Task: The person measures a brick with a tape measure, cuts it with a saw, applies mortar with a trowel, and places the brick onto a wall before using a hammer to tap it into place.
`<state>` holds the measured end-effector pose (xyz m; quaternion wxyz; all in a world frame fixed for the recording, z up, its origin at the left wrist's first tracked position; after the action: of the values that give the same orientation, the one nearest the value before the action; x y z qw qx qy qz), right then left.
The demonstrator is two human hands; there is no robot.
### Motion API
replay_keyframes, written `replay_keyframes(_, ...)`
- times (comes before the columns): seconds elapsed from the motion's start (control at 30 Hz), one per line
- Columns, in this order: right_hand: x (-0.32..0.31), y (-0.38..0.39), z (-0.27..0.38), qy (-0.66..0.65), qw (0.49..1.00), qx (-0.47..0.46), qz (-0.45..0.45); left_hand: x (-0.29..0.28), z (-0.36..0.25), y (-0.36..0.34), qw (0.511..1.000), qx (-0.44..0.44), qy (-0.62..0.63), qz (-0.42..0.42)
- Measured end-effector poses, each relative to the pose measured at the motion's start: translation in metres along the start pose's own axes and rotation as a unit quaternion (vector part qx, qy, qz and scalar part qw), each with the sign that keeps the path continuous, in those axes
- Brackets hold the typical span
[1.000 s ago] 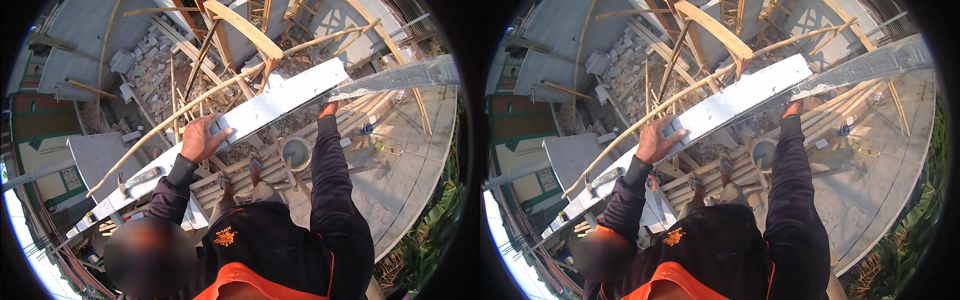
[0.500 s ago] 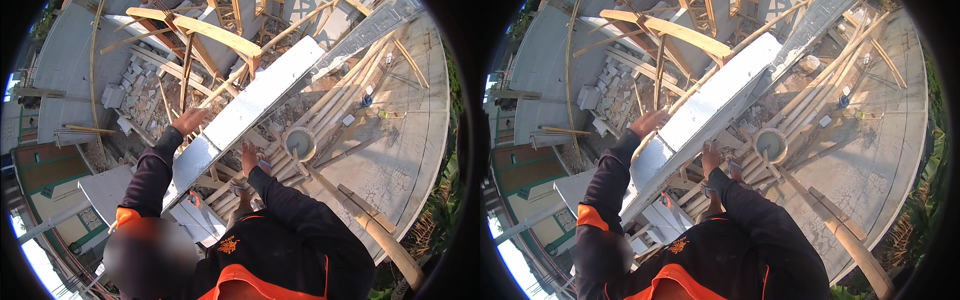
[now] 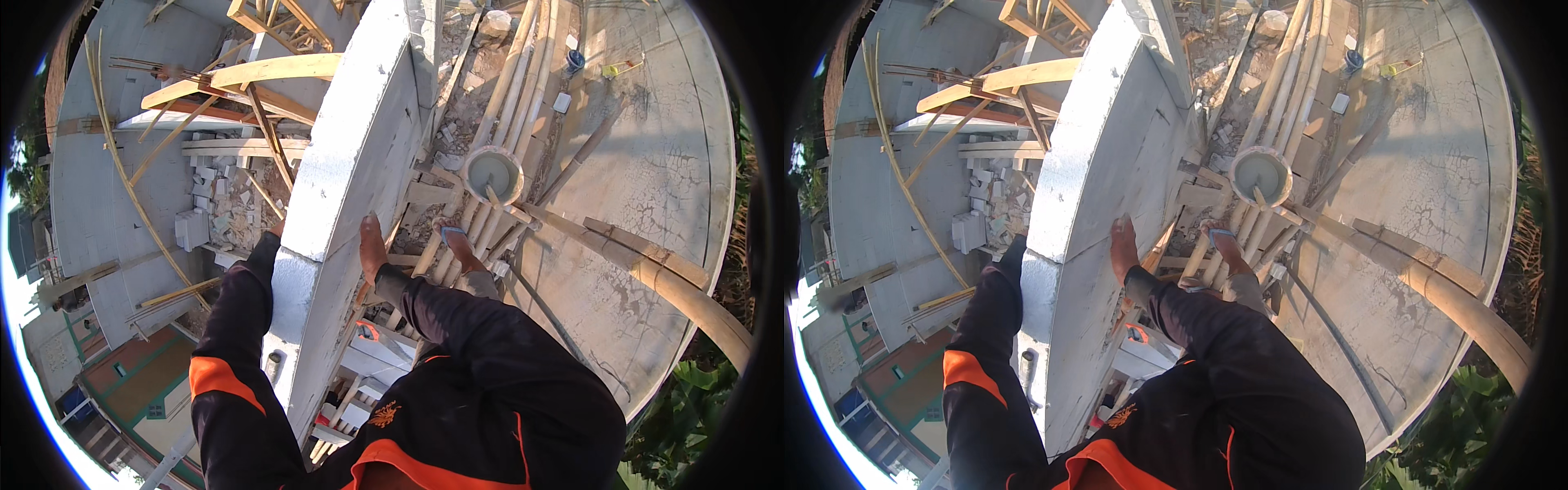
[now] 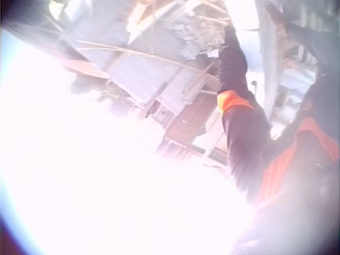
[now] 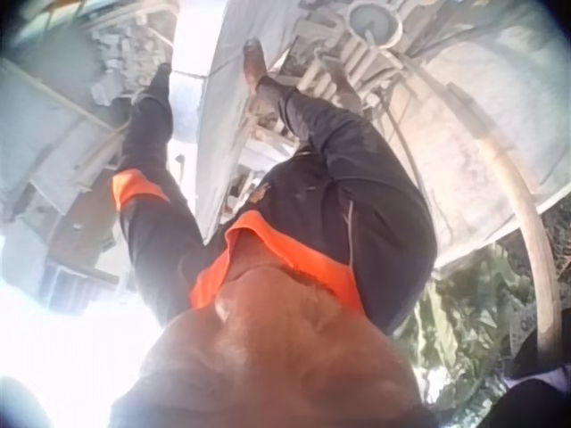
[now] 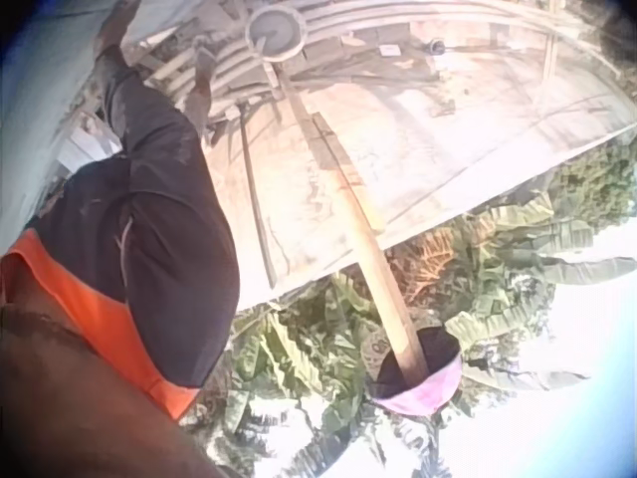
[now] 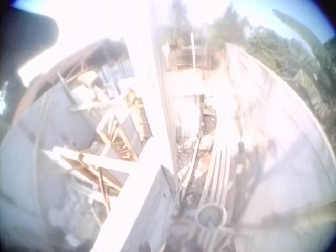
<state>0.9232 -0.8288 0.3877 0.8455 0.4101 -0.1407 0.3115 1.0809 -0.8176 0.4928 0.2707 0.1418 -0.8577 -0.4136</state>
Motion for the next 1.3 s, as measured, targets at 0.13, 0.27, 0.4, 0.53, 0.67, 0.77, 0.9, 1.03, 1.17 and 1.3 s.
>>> replay_keyframes(0.13, 0.0, 0.004, 0.0, -0.005, 1.0, 0.029, -0.004, 0.002, -0.004, 0.0, 1.0, -0.002, -0.005, -0.001)
replay_keyframes(0.27, -0.001, 0.009, 0.006, -0.007, 0.999, 0.047, -0.009, 0.003, -0.006, 0.002, 1.0, -0.002, -0.006, 0.001)
replay_keyframes(0.4, 0.003, 0.011, 0.008, -0.019, 0.998, 0.061, -0.006, 0.004, -0.006, 0.005, 1.0, 0.0, -0.004, -0.002)
replay_keyframes(0.53, -0.004, 0.009, 0.017, 0.021, 0.998, 0.022, -0.051, 0.005, -0.005, 0.008, 1.0, 0.001, 0.001, -0.003)
replay_keyframes(0.67, 0.001, 0.008, 0.016, 0.015, 0.999, 0.03, -0.018, 0.004, -0.004, 0.011, 1.0, 0.0, 0.006, -0.005)
replay_keyframes(0.77, 0.002, 0.008, 0.016, 0.001, 0.999, 0.036, -0.003, 0.004, -0.003, 0.012, 1.0, 0.0, 0.013, -0.004)
replay_keyframes(0.9, -0.002, 0.009, 0.014, 0.019, 0.999, 0.044, -0.02, 0.003, -0.001, 0.013, 1.0, -0.001, 0.018, -0.002)
replay_keyframes(1.03, 0.001, 0.007, 0.015, 0.038, 0.998, 0.044, -0.014, 0.003, 0.002, 0.013, 1.0, -0.005, 0.025, 0.001)
replay_keyframes(1.17, -0.001, 0.007, 0.018, 0.055, 0.997, 0.035, -0.028, 0.005, 0.004, 0.012, 1.0, -0.004, 0.029, 0.006)
replay_keyframes(1.3, 0.001, 0.01, 0.02, 0.035, 0.997, 0.058, -0.027, 0.007, 0.0, 0.013, 0.999, 0.008, 0.03, 0.009)
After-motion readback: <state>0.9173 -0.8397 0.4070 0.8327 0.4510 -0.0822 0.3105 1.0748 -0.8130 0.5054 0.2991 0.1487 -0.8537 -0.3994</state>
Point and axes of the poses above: each hand's wrist, its own y-axis away from the middle knuckle, its own x-axis out of the palm, z = x × y, the point moved 10 cm from there along -y, towards the middle knuckle, and after that the axes turned 4 degrees about -x, right-handed, at the moved point
